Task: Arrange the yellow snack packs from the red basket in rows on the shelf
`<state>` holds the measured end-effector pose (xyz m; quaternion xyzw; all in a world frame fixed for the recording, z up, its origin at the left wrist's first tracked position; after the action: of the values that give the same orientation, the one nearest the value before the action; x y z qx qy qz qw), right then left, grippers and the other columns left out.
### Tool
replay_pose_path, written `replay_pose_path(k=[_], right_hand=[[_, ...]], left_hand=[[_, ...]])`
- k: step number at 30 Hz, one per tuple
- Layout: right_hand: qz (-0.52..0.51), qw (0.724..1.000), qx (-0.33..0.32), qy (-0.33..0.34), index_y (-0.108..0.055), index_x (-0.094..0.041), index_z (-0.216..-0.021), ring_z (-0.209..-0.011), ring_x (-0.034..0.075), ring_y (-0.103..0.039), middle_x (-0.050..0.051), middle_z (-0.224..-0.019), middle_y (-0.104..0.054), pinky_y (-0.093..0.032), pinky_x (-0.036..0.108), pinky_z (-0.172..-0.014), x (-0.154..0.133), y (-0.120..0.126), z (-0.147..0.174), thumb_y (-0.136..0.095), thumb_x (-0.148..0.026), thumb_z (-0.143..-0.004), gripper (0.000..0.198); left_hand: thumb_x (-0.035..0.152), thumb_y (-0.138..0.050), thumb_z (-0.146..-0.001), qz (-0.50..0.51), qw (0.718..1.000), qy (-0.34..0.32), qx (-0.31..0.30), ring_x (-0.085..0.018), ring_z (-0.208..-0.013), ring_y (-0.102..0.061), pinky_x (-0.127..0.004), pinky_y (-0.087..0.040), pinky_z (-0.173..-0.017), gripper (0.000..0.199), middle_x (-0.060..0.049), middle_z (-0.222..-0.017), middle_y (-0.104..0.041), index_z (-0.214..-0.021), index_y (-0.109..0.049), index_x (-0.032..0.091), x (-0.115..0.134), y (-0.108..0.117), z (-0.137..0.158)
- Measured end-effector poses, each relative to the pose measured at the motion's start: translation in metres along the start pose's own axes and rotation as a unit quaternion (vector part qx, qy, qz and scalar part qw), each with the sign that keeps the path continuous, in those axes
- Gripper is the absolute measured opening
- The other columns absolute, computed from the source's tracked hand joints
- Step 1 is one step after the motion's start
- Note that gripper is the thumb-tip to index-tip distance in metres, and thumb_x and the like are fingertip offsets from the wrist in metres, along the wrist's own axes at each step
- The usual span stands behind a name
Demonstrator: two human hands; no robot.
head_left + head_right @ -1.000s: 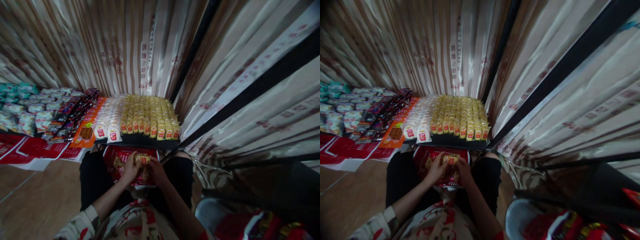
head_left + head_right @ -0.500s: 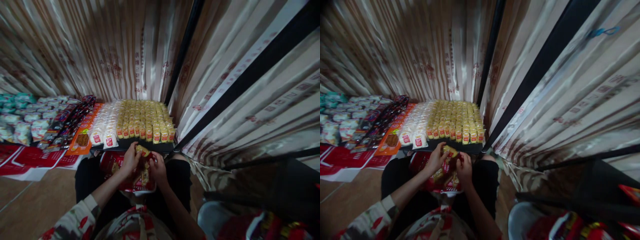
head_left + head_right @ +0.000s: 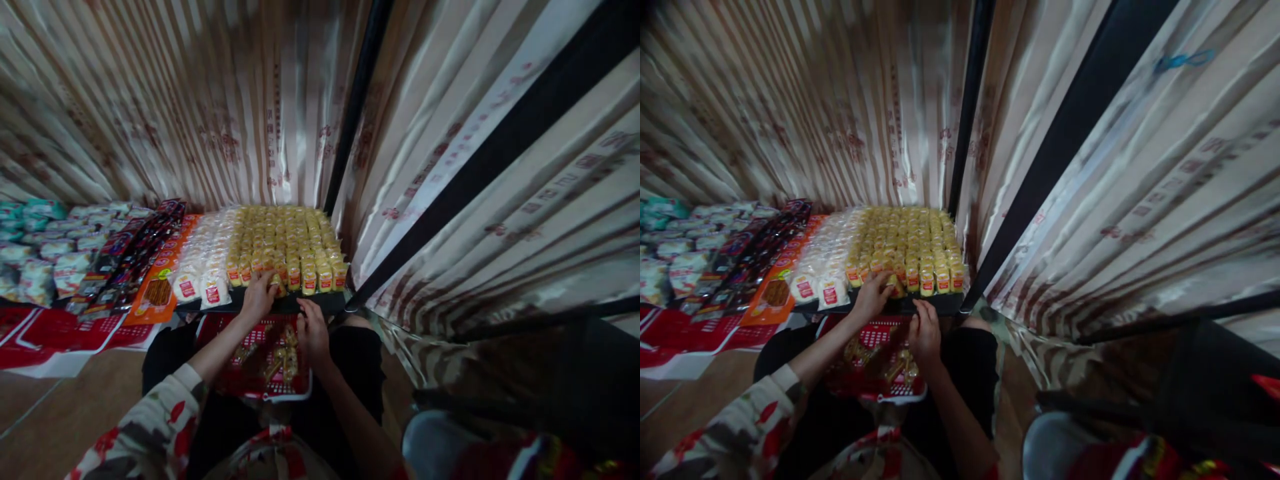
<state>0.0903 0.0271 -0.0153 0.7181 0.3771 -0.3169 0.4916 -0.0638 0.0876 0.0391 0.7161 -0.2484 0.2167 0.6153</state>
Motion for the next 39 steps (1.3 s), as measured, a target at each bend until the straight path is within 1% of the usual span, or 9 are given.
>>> replay_pose_path(k=[8, 14, 17, 21, 24, 28, 34, 36, 39], right_hand=[[-0.021, 1.0, 0.005, 0.006, -0.054, -0.02, -0.119, -0.103, 0.02, -0.056, 0.012, -0.115, -0.052, -0.048, 0.039, -0.092, -0.003, -0.017, -0.013, -0.039, -0.016, -0.082, 0.041], [-0.001, 1.0, 0.001, 0.028, -0.05, -0.017, -0.123, -0.107, 0.021, -0.054, 0.014, -0.12, -0.051, -0.045, 0.041, -0.096, -0.002, -0.02, -0.025, -0.037, -0.014, -0.082, 0.044], [0.011, 1.0, -0.005, 0.027, -0.05, -0.015, -0.125, -0.108, 0.021, -0.053, 0.015, -0.121, -0.051, -0.044, 0.041, -0.097, 0.0, -0.022, -0.027, -0.035, -0.014, -0.082, 0.045], [0.021, 0.999, -0.007, 0.023, -0.048, -0.015, -0.127, -0.107, 0.021, -0.055, 0.014, -0.121, -0.052, -0.045, 0.041, -0.096, 0.003, -0.025, -0.026, -0.035, -0.014, -0.083, 0.046], [0.01, 1.0, -0.005, 0.016, -0.048, -0.017, -0.127, -0.103, 0.02, -0.057, 0.014, -0.122, -0.052, -0.046, 0.04, -0.094, 0.006, -0.024, -0.028, -0.036, -0.015, -0.082, 0.046], [-0.041, 0.999, -0.009, -0.003, -0.054, -0.017, -0.117, -0.094, 0.019, -0.06, 0.013, -0.111, -0.057, -0.051, 0.037, -0.085, 0.01, -0.02, -0.033, -0.039, -0.018, -0.082, 0.039], [-0.099, 0.995, -0.025, -0.013, -0.057, -0.019, -0.107, -0.084, 0.017, -0.062, 0.009, -0.097, -0.062, -0.053, 0.032, -0.074, 0.009, -0.012, -0.035, -0.041, -0.023, -0.085, 0.028], [-0.079, 0.997, 0.001, 0.009, -0.057, -0.019, -0.108, -0.085, 0.017, -0.061, 0.009, -0.098, -0.061, -0.053, 0.033, -0.076, 0.006, -0.006, -0.031, -0.039, -0.023, -0.087, 0.028], [0.003, 0.995, 0.085, 0.05, -0.057, -0.018, -0.111, -0.098, 0.02, -0.056, 0.012, -0.105, -0.057, -0.049, 0.039, -0.087, 0.002, 0.008, -0.024, -0.037, -0.023, -0.088, 0.032]], left_hand=[[0.014, -0.049, -0.081, 0.021, 0.999, -0.027, -0.012, -0.018, -0.091, -0.056, -0.036, -0.045, -0.089, 0.04, -0.008, -0.106, -0.053, -0.12, -0.052, 0.02, 0.004, -0.011, -0.019], [0.013, -0.047, -0.081, 0.021, 0.999, -0.01, 0.039, -0.022, -0.103, -0.054, -0.038, -0.043, -0.091, 0.037, -0.014, -0.111, -0.054, -0.117, -0.045, 0.011, 0.003, -0.016, -0.019], [0.017, -0.048, -0.083, 0.033, 0.998, 0.01, 0.051, -0.02, -0.094, -0.057, -0.035, -0.046, -0.085, 0.038, -0.013, -0.109, -0.056, -0.12, -0.041, 0.012, -0.001, -0.015, -0.016], [0.03, -0.048, -0.085, -0.009, 0.997, 0.052, 0.05, -0.021, -0.088, -0.059, -0.034, -0.048, -0.075, 0.028, -0.009, -0.099, -0.058, -0.109, -0.045, 0.015, -0.003, -0.015, -0.012], [0.03, -0.05, -0.085, 0.018, 0.997, 0.041, 0.062, -0.019, -0.086, -0.059, -0.031, -0.047, -0.074, 0.03, -0.006, -0.094, -0.058, -0.111, -0.043, 0.017, -0.001, -0.017, -0.011], [0.025, -0.049, -0.085, 0.043, 0.997, 0.015, 0.057, -0.018, -0.082, -0.058, -0.03, -0.046, -0.074, 0.022, -0.005, -0.088, -0.057, -0.105, -0.046, 0.017, 0.002, -0.024, -0.011], [0.026, -0.049, -0.084, 0.026, 0.997, 0.034, 0.063, -0.017, -0.08, -0.058, -0.03, -0.046, -0.073, 0.016, -0.004, -0.087, -0.057, -0.098, -0.046, 0.018, -0.001, -0.03, -0.01], [0.027, -0.049, -0.084, 0.028, 0.996, 0.038, 0.071, -0.017, -0.078, -0.057, -0.029, -0.046, -0.071, 0.013, -0.003, -0.085, -0.056, -0.094, -0.046, 0.019, -0.003, -0.03, -0.009], [0.026, -0.05, -0.084, 0.049, 0.995, 0.03, 0.081, -0.015, -0.074, -0.056, -0.028, -0.045, -0.07, 0.009, -0.001, -0.08, -0.053, -0.088, -0.045, 0.02, -0.006, -0.033, -0.006]])
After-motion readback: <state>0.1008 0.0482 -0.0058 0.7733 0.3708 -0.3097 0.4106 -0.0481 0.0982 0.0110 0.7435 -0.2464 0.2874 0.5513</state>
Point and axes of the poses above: each hand's wrist, its own z-axis away from the middle knuckle, its own y-axis out of the back of the hand, x = y × z, the point moved 5 cm from there along -z, towards the middle knuckle
